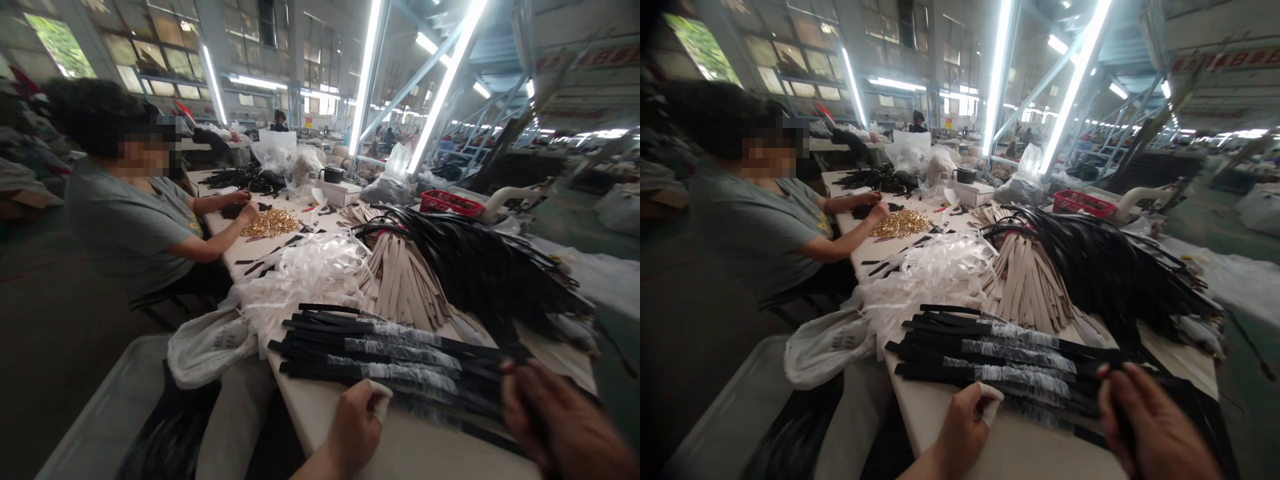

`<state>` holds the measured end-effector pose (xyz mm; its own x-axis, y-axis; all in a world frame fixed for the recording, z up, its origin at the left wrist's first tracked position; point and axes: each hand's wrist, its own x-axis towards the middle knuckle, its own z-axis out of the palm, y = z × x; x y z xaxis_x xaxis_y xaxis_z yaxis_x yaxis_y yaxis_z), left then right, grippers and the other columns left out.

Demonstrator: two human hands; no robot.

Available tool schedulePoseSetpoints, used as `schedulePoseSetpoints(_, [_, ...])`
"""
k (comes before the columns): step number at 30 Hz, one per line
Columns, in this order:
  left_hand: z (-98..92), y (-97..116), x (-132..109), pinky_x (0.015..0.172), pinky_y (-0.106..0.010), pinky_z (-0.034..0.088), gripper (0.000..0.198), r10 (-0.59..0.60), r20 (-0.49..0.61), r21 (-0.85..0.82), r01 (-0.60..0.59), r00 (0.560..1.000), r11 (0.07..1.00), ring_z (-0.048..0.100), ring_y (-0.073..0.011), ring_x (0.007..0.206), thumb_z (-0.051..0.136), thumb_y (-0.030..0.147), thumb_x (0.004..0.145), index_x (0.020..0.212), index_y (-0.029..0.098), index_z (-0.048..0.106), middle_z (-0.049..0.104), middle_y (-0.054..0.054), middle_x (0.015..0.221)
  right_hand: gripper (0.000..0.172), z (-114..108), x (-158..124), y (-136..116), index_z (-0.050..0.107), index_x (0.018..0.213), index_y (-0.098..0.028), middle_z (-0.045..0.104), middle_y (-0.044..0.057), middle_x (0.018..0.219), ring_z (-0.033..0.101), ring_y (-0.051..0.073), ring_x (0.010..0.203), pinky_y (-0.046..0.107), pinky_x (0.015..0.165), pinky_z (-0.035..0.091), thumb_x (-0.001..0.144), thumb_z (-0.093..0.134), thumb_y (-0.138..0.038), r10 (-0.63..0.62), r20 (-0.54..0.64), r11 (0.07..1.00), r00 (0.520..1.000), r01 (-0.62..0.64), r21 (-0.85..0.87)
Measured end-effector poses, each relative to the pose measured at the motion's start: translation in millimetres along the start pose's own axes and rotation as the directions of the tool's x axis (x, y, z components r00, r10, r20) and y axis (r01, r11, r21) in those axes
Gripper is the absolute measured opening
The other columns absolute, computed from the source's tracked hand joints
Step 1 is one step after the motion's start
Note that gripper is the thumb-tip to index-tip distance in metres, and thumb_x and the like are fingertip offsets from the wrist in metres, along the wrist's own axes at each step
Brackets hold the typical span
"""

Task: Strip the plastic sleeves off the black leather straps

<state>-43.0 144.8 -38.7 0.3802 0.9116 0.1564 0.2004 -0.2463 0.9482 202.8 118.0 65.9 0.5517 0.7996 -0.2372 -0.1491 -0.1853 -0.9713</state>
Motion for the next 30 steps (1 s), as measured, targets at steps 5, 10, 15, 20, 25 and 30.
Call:
schedulePoseSetpoints(5, [-19.8,13.8,29.1,0.068,-0.024,0.047,0.016,-0.072,-0.103,0.012,0.074,0.992,0.997,0.063,-0.0159,0.073,0.058,0.031,0.092,0.091,0.02,0.07,0.071,-0.003,0.083,0.051,42.4,-40.5,94.4,0.058,0.096,-0.021,0.047,-0.008,0.05,0.031,0.005,0.031,0.018,0.031,0.024,0.08,0.06,-0.07,0.161,0.191,0.971,0.968,-0.19,0.147])
schedulePoseSetpoints(10, [-68.2,29.2,107.6,0.07,-0.026,0.048,0.02,-0.053,-0.294,0.175,0.108,0.954,0.979,0.065,-0.0172,0.074,0.059,0.036,0.089,0.092,0.02,0.071,0.072,-0.003,0.084,0.055,69.2,-50.8,153.5,0.064,0.086,-0.02,0.05,-0.003,0.05,0.045,0.012,0.042,0.022,0.041,0.035,0.08,0.056,-0.073,0.032,0.212,0.993,0.977,-0.008,-0.114])
schedulePoseSetpoints(15, [-94.5,20.5,178.1,0.078,-0.027,0.048,0.022,-0.091,-0.193,0.642,0.196,0.977,0.741,0.067,-0.0196,0.087,0.06,0.021,0.083,0.102,0.022,0.07,0.073,-0.004,0.095,0.058,64.7,-48.5,158.8,0.071,0.085,-0.02,0.052,-0.001,0.05,0.051,0.016,0.046,0.024,0.047,0.04,0.085,0.046,-0.072,-0.022,0.289,0.953,0.957,0.107,-0.282])
schedulePoseSetpoints(20, [-90.7,1.7,209.5,0.084,-0.035,0.048,0.02,-0.121,-0.209,0.75,0.239,0.97,0.617,0.067,-0.0284,0.093,0.064,0.009,0.07,0.087,0.016,0.071,0.072,-0.014,0.097,0.056,66.4,-44.8,160.4,0.071,0.082,-0.019,0.066,0.005,0.063,0.059,0.018,0.053,0.023,0.053,0.045,0.088,0.045,-0.068,-0.092,0.309,0.949,0.947,0.178,-0.261])
schedulePoseSetpoints(25, [-87.0,26.5,220.6,0.085,-0.031,0.049,0.022,-0.012,-0.223,0.75,0.18,0.975,0.637,0.068,-0.0228,0.09,0.056,0.013,0.082,0.097,0.019,0.071,0.072,-0.009,0.094,0.055,66.7,-44.1,163.8,0.071,0.084,-0.018,0.064,0.004,0.059,0.058,0.017,0.052,0.024,0.053,0.045,0.089,0.044,-0.067,-0.072,0.343,0.955,0.936,0.164,-0.248])
schedulePoseSetpoints(30, [-66.4,101.0,184.4,0.082,-0.03,0.054,0.017,0.364,-0.307,0.446,-0.205,0.88,0.871,0.069,-0.0199,0.085,0.059,0.024,0.088,0.101,0.018,0.068,0.072,-0.008,0.097,0.051,69.5,-47.0,155.1,0.071,0.079,-0.019,0.06,0.003,0.056,0.054,0.017,0.05,0.026,0.052,0.043,0.082,0.056,-0.068,-0.047,0.303,0.978,0.952,0.105,-0.18])
